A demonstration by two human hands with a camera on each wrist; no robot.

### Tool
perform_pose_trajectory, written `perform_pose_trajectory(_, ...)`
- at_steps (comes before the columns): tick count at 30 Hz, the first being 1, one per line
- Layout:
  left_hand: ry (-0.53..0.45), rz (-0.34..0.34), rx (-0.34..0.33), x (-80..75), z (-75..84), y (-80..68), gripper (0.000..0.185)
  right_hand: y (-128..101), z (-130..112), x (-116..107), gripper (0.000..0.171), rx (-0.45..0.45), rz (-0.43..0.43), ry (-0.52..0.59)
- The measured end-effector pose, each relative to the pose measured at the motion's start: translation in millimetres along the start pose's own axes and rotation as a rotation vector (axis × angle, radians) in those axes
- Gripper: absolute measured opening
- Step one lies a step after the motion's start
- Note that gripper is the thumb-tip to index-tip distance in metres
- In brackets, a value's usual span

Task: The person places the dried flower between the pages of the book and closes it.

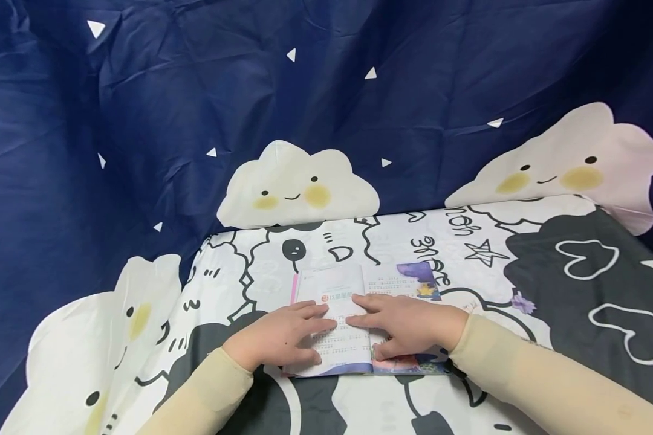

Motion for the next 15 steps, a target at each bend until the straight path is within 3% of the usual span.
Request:
perform_pose_trajectory(8, 0.002, -0.007, 0.001, 7.8, 8.9, 7.9, 0.081, -0.9, -3.7, -0.8, 0.071, -0.028, 0.004, 0.007)
perform_pose_trajectory(15, -0.029, -0.028, -0.021, 12.2, 7.4, 7.9, 0.079, -2.3, 1.7, -4.2, 0.074, 0.009, 0.019, 0.075)
Point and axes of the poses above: each hand's wrist, its own y-axis towards the middle knuckle, its own x-axis out of the palm, z = x × y, the point moved 10 cm from there along y, towards the middle knuckle, and after that the axes turned 4 degrees about z, right-handed, at the moved point
